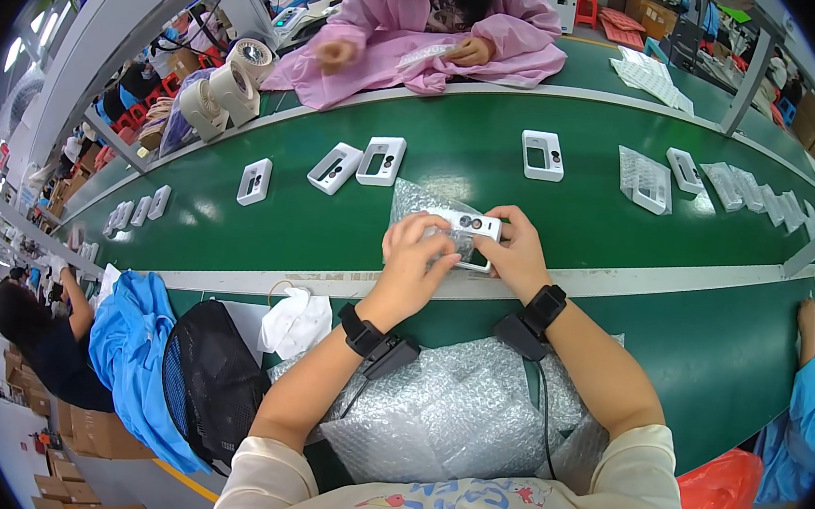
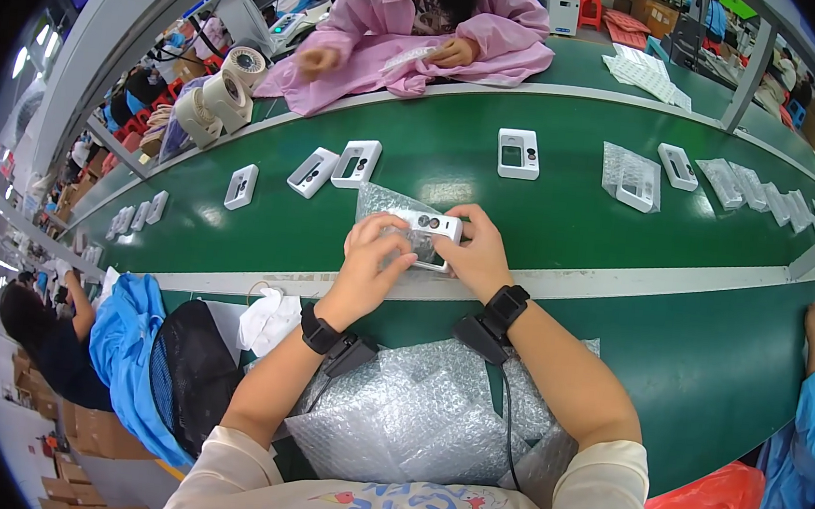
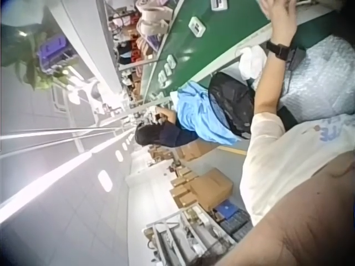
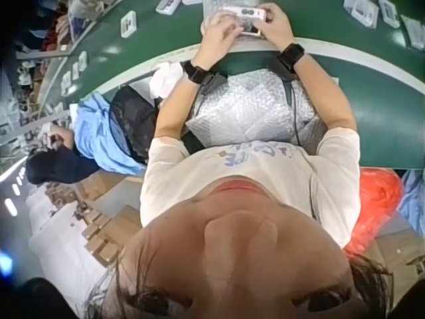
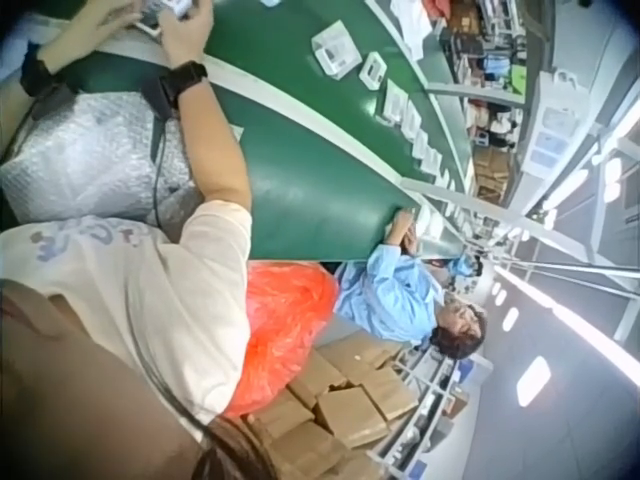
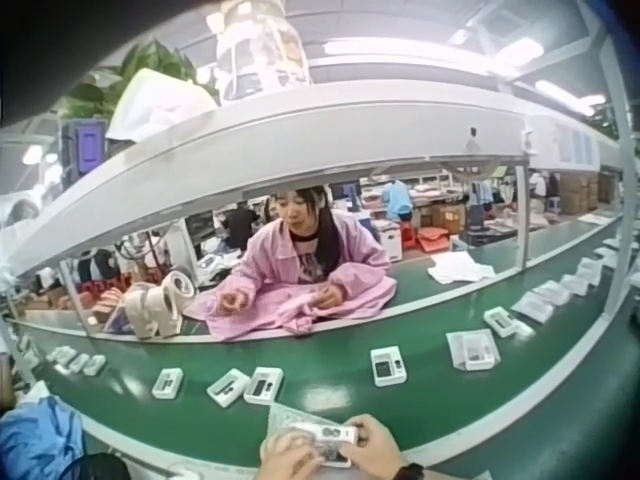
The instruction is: The person packages white plastic housings by hand, picking up each item from the conveyor belt, sliding it into a bubble wrap sleeve, and placing the wrapped item back onto the belt.
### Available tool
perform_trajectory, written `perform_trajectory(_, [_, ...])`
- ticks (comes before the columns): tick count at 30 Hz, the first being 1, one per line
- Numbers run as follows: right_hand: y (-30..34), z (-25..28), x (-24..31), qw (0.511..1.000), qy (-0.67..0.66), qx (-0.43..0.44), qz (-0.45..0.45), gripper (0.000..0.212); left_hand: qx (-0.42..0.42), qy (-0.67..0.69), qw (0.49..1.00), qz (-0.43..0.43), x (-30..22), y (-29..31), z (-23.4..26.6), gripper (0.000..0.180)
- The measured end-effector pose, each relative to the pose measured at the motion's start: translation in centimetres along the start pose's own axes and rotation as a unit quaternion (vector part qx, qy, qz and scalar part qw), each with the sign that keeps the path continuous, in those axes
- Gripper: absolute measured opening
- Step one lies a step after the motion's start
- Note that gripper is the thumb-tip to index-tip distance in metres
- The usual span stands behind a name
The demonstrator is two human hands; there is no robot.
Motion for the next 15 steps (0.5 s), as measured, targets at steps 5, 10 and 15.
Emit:
perform_trajectory(5, [0.2,-1.2,0.1,0.997,-0.054,0.053,-0.007,0.044,-0.034,0.142,0.988,0.055,1.0,0.1,0.3,0.009])
perform_trajectory(10, [-0.3,-0.3,0.0,0.996,-0.092,0.01,0.006,0.049,-0.083,0.185,0.978,0.052,1.6,0.3,0.3,0.009])
perform_trajectory(15, [-0.9,0.3,-2.1,0.985,-0.171,0.015,-0.027,0.047,-0.116,0.278,0.952,0.055,1.6,0.5,0.5,0.009])
Point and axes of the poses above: each hand's wrist, its own y-axis away from the middle knuckle, its own z-axis out of the back of the hand, x = y × z, the point moved 3 cm from there along -y, towards the middle knuckle, and after that the axes turned 11 degrees about x, right-handed, at the moved point
